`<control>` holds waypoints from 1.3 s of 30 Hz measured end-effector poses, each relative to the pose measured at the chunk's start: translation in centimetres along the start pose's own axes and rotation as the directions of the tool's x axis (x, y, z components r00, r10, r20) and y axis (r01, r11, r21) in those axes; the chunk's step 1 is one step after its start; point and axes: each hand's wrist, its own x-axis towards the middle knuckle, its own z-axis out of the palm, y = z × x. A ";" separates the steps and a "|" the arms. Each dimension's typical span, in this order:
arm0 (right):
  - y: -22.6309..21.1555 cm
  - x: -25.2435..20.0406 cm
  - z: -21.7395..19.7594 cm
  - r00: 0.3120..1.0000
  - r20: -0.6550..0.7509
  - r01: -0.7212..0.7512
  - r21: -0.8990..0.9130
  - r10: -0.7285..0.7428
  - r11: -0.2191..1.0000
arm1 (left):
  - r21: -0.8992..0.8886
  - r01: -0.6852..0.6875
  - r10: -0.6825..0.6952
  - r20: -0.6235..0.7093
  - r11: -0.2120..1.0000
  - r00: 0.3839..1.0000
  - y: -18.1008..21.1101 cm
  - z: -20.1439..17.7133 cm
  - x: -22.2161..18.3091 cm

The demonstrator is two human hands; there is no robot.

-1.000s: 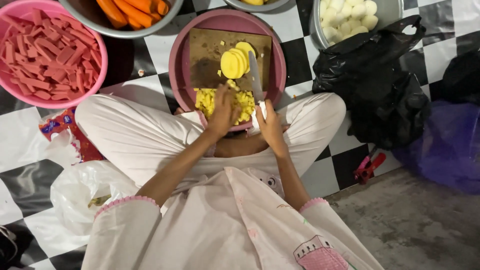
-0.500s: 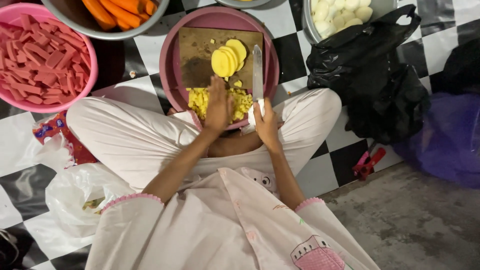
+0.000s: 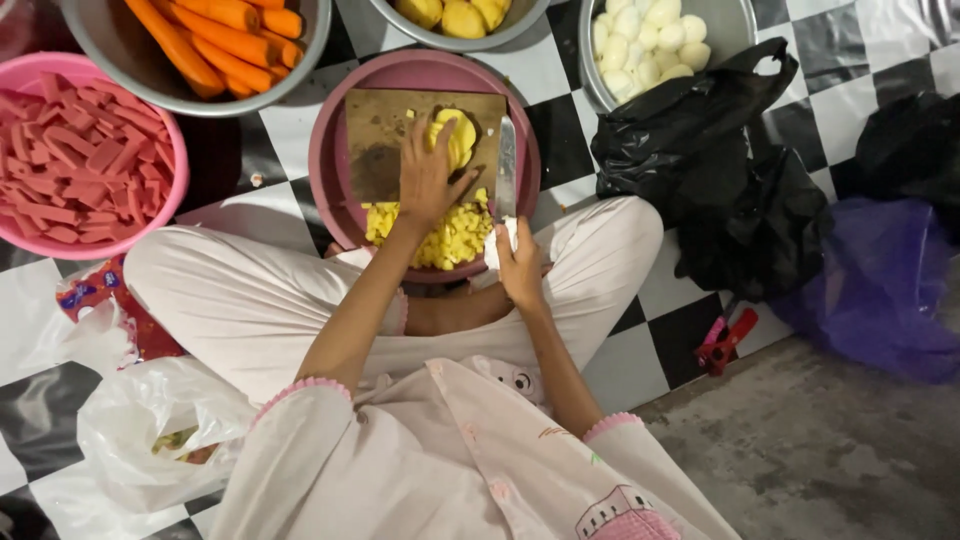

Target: Dicing peeled potatoes into small cubes on a wooden cutting board while sitting on the floor.

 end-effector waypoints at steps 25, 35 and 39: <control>-6.4 5.5 6.5 0.953 0.293 0.117 -0.586 0.074 0.802 | -0.325 0.386 -0.440 -0.108 0.863 0.892 -7.7 -3.0 -6.5; -9.0 5.0 6.1 0.925 0.375 0.225 -0.661 0.055 0.716 | -0.389 0.436 -0.426 0.118 0.811 0.897 -8.2 -3.8 -5.9; -9.4 4.7 5.6 0.932 0.359 0.196 -0.623 0.055 0.758 | -0.463 0.469 -0.445 0.169 0.752 0.879 -7.8 -4.6 -5.6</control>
